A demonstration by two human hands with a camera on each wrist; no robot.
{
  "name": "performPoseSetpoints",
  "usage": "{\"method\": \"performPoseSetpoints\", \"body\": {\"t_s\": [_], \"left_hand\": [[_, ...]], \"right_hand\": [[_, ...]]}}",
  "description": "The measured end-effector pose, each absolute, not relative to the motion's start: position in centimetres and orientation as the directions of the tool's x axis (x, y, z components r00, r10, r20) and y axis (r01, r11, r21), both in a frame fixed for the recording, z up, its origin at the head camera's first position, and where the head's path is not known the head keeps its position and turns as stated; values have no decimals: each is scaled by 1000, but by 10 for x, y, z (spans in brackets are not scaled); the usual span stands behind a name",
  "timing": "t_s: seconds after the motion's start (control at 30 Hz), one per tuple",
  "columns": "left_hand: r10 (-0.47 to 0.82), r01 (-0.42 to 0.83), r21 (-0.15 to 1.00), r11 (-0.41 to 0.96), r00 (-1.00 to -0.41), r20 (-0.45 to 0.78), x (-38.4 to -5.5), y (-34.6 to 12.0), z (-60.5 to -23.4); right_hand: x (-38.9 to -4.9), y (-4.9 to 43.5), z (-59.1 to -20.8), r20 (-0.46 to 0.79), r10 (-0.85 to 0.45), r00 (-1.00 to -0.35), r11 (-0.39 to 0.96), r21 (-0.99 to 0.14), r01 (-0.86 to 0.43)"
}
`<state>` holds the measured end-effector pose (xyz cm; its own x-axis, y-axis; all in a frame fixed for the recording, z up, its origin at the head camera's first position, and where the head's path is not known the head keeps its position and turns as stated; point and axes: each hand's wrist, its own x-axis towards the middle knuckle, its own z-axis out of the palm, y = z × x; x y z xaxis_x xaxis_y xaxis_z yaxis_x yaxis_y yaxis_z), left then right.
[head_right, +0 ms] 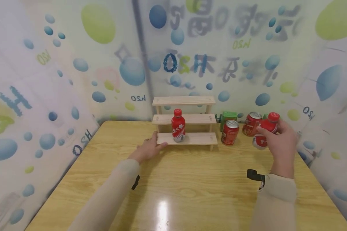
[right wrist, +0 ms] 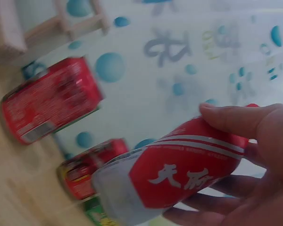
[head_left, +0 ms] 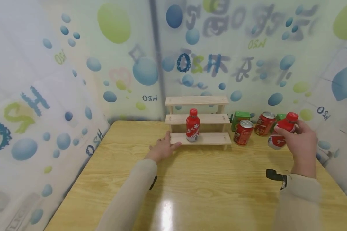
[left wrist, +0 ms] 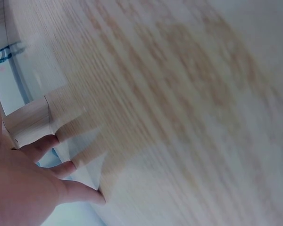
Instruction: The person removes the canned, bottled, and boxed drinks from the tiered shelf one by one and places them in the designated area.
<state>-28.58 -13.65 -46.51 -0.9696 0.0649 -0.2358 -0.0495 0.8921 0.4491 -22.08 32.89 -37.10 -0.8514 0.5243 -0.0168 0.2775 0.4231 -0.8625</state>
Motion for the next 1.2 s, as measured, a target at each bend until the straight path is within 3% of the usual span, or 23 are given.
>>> {"method": "performPoseSetpoints", "body": {"t_s": [0.2, 0.43, 1.2], "left_hand": [[73, -40, 453, 891, -971, -229, -287, -138, -468], [82, -30, 462, 886, -972, -222, -286, -139, -470], [81, -32, 465, 885, -972, -221, -284, -138, -464]], "right_hand": [[-247, 338, -402, -20, 514, -858, 394, -882, 257], [-263, 341, -418, -10, 452, -892, 454, -858, 240], [-271, 348, -440, -69, 443, -894, 407, -873, 269]]}}
